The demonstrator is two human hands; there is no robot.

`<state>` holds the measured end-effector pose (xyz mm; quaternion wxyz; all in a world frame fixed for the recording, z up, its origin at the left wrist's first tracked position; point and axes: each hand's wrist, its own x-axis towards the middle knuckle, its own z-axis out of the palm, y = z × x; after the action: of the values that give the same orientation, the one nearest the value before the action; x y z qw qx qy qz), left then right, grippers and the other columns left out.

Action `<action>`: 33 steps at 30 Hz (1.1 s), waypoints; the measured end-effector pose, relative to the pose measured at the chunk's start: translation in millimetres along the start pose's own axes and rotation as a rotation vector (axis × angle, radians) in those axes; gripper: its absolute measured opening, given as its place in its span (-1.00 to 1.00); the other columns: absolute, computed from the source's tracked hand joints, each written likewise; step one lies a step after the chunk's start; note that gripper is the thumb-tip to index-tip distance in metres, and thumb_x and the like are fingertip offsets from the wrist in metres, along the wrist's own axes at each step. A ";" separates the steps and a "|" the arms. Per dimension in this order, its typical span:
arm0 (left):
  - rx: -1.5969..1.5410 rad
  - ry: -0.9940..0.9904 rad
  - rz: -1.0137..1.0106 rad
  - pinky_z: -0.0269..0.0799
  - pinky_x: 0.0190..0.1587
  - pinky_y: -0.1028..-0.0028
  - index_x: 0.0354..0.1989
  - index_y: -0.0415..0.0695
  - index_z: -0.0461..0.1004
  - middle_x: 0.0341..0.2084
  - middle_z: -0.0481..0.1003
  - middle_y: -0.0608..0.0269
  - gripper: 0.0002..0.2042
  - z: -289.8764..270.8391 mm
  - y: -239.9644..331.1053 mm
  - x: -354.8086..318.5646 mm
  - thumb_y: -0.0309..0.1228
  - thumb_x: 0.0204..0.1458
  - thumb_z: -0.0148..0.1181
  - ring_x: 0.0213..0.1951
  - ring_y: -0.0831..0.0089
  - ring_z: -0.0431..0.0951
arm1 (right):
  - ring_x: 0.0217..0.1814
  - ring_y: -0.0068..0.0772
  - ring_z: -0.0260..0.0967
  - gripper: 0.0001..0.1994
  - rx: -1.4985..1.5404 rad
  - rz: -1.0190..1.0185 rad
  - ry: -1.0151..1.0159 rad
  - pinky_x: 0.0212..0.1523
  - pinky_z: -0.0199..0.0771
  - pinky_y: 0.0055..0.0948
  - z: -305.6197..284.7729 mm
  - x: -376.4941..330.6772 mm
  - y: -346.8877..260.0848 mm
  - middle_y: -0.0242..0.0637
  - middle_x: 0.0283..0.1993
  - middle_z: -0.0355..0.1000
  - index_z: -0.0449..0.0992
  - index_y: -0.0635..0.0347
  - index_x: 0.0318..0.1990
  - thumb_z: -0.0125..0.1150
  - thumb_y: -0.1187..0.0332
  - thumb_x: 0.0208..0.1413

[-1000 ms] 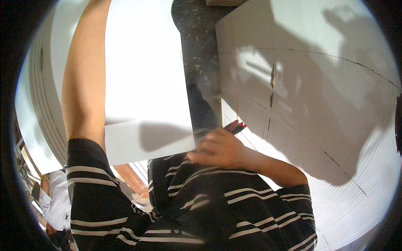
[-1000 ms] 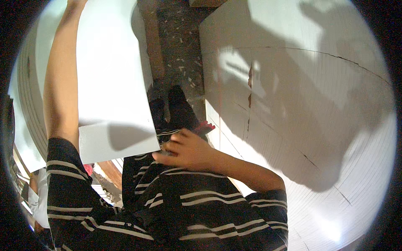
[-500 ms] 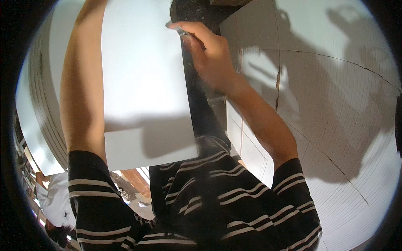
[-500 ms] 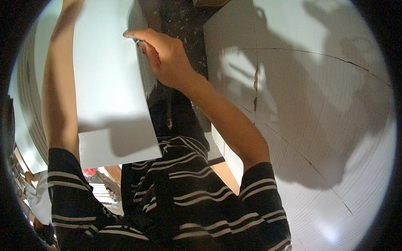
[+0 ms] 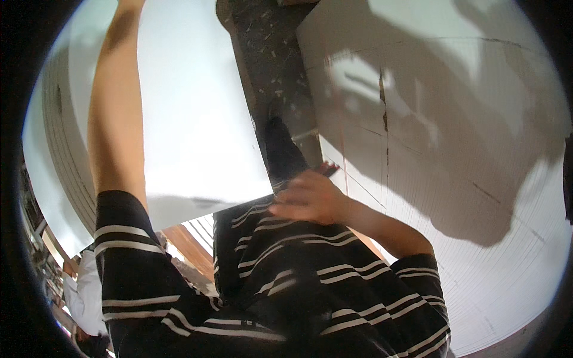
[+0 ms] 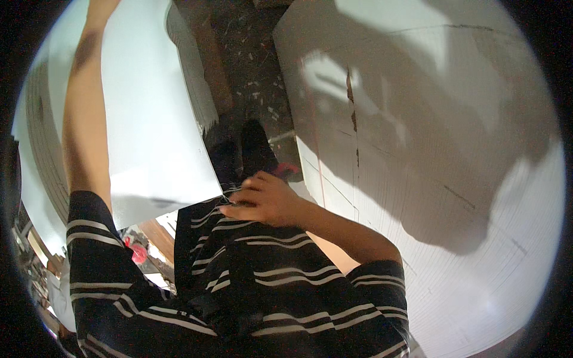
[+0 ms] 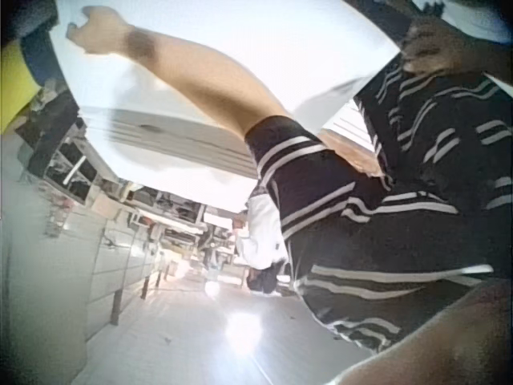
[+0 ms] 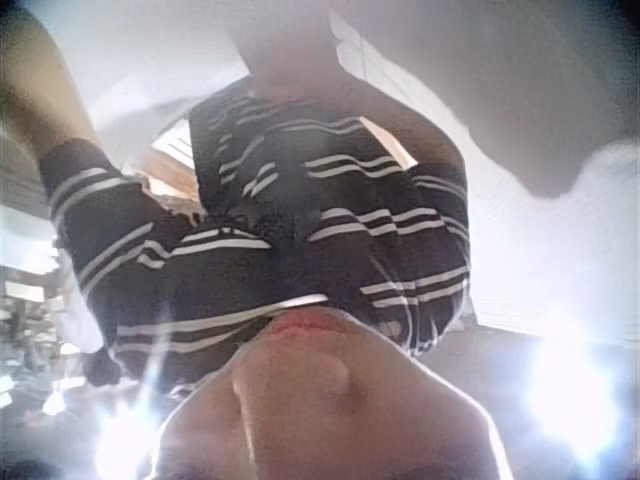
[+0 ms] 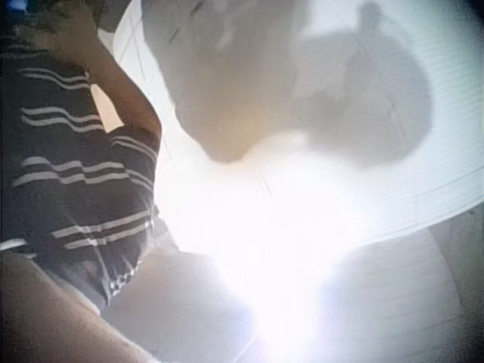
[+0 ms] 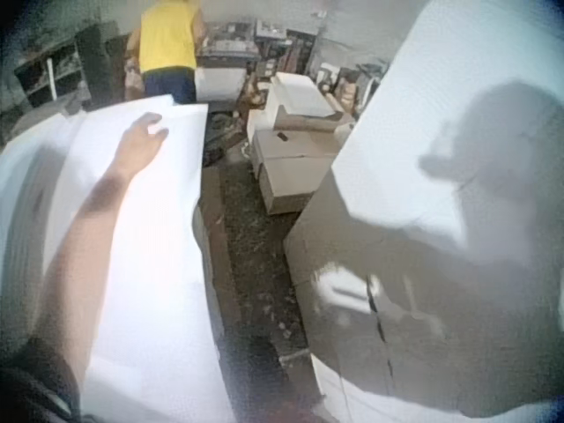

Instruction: The person uses a utility knife to cut large white sheets on a workbench. They score the sheets along straight lines and then snap them apart, repeating the process for multiple sheets.

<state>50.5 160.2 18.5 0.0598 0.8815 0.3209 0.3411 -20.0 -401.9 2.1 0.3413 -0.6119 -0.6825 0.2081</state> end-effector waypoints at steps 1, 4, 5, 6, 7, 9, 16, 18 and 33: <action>-0.046 -0.089 -0.053 0.33 0.35 0.17 0.13 -0.19 0.57 0.19 0.50 -0.13 -0.60 -0.7 9.8 -12.7 -0.30 0.13 0.26 0.19 -0.07 0.52 | -0.07 -0.30 0.49 -0.49 -0.013 0.025 -0.007 -0.06 0.50 -0.26 4.1 -12.4 -8.4 -0.40 -0.06 0.59 0.53 -0.28 0.26 0.25 0.47 0.16; -0.024 -0.421 0.029 0.43 0.22 0.16 0.09 -0.09 0.60 0.08 0.60 0.05 -0.66 -9.0 60.3 -51.1 -0.22 0.24 0.19 0.15 0.11 0.56 | -0.07 -0.30 0.50 -0.52 0.003 0.240 0.019 -0.08 0.52 -0.26 6.0 -47.7 -15.5 -0.29 -0.04 0.58 0.52 -0.20 0.25 0.21 0.51 0.19; 0.133 -0.283 0.229 0.35 0.30 0.11 0.22 -0.03 0.51 0.19 0.52 0.04 -0.59 -16.2 79.5 -78.6 -0.14 0.26 0.18 0.23 0.16 0.50 | -0.10 -0.32 0.50 -0.54 0.012 0.377 0.048 -0.09 0.52 -0.29 8.1 -58.5 -17.9 -0.27 -0.04 0.58 0.51 -0.16 0.25 0.19 0.52 0.23; 0.311 -0.105 0.402 0.27 0.38 0.06 0.35 0.02 0.41 0.29 0.45 0.02 -0.50 -24.9 98.9 -104.5 -0.06 0.29 0.17 0.31 0.22 0.45 | -0.12 -0.34 0.51 -0.56 0.020 0.495 0.110 -0.11 0.52 -0.32 11.8 -65.6 -18.4 -0.24 -0.03 0.59 0.50 -0.13 0.25 0.17 0.52 0.26; 0.320 -0.423 0.271 -0.22 0.57 -0.05 0.43 0.10 0.30 0.54 0.06 0.11 -0.45 -33.3 123.9 -141.1 -0.02 0.31 0.11 0.57 0.15 -0.07 | -0.15 -0.37 0.51 -0.62 0.170 0.661 0.218 -0.12 0.53 -0.36 18.9 -71.0 -17.1 -0.23 -0.05 0.60 0.49 -0.05 0.24 0.13 0.51 0.31; 0.189 -0.508 0.378 -0.25 0.58 -0.02 0.40 0.06 0.36 0.52 0.10 0.09 -0.49 -69.1 153.8 -197.9 -0.08 0.32 0.09 0.56 0.12 -0.03 | -0.21 -0.45 0.50 -0.72 0.516 0.953 0.486 -0.14 0.53 -0.43 32.5 -75.6 -13.0 -0.22 -0.08 0.63 0.47 0.10 0.22 0.05 0.47 0.42; -0.084 -0.423 0.961 -0.06 0.55 -0.02 0.09 -0.15 0.60 0.15 0.54 0.00 -0.56 -192.9 183.9 -354.8 -0.10 0.15 0.21 0.40 0.11 0.33 | -0.21 -0.52 0.50 -0.69 0.988 1.049 0.767 -0.17 0.50 -0.47 62.8 -64.1 26.0 -0.18 -0.09 0.62 0.43 0.23 0.21 0.13 0.35 0.41; -0.418 -0.886 0.998 0.30 0.39 0.11 0.04 -0.18 0.62 -0.12 0.66 0.06 -0.59 -213.5 167.6 -375.1 -0.15 0.15 0.21 0.16 0.18 0.58 | -0.18 -0.48 0.51 -0.70 1.038 1.161 0.613 -0.14 0.49 -0.47 63.3 -59.0 41.0 -0.19 -0.09 0.62 0.50 0.27 0.13 0.24 0.32 0.35; -0.058 -0.378 -0.087 0.23 0.41 -0.01 0.31 0.01 0.40 0.36 0.32 0.00 -0.17 -296.2 93.9 -402.2 -0.25 -0.25 0.64 0.40 -0.08 0.26 | -0.56 -0.60 0.36 -0.82 0.971 0.601 0.189 -0.57 0.34 -0.49 14.0 90.0 78.5 -0.37 -0.41 0.49 0.58 0.27 -0.30 0.45 0.36 0.15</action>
<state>-315.5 -191.2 47.7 0.1592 0.9130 0.3320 0.1758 22.7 -299.1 -43.5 0.5682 -0.5682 -0.2716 0.5296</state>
